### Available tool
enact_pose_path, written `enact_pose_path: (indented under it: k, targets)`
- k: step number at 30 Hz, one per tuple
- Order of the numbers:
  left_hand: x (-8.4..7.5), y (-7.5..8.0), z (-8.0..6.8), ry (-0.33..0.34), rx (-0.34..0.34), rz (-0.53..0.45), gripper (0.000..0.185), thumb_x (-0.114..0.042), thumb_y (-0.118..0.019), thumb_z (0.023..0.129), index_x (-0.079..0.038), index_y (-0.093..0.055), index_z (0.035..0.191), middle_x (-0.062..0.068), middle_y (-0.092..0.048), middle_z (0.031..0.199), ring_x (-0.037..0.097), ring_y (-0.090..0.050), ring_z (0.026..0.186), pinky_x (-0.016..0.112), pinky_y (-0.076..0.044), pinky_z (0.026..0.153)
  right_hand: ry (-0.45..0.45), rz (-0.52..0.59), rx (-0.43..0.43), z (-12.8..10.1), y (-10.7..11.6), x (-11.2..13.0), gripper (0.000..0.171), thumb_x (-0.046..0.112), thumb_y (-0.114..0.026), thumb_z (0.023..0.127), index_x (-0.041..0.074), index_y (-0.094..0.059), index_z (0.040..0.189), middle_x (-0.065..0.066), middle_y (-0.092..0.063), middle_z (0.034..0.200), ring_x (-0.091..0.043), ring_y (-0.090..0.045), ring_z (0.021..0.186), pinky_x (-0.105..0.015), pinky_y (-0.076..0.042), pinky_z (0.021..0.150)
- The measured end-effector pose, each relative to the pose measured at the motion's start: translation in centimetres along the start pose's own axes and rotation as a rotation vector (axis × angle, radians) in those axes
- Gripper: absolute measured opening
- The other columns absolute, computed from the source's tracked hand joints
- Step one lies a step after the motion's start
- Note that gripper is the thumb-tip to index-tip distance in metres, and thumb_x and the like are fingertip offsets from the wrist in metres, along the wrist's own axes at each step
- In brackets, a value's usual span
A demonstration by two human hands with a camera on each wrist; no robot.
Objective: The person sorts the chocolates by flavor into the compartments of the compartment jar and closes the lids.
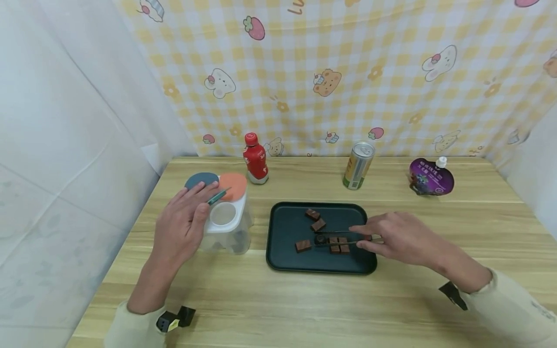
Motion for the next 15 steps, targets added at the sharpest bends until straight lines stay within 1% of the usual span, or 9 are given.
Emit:
enact_pose_path:
  k: [4,15]
  targets:
    - [0.03,0.02,0.0,0.002,-0.001,-0.002,0.054,-0.042,-0.034,0.113,-0.008,-0.066,0.139,0.004,-0.064,0.139,0.032,-0.055,0.134,0.048,-0.031,0.119,-0.018,-0.008,0.023,0.06,-0.12,-0.2,0.029,0.026,-0.076,0.096,0.008,-0.079,0.118,0.019,-0.058,0.071,0.007,-0.039,0.052,-0.018,-0.037,0.044]
    - [0.05,0.04,-0.01,0.001,-0.001,0.0,0.053,-0.041,-0.035,0.113,-0.008,-0.066,0.139,0.004,-0.064,0.139,0.032,-0.055,0.134,0.048,-0.031,0.119,0.008,-0.005,0.033,0.08,-0.25,-0.38,0.027,0.024,-0.075,0.096,0.007,-0.079,0.116,0.015,-0.064,0.077,0.007,-0.04,0.055,-0.018,-0.038,0.046]
Point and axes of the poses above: each hand's wrist, its own z-axis towards the middle knuckle, its own y-axis out of the back of the hand, x = y × z, the point moved 6 cm from there along z, towards the middle knuckle
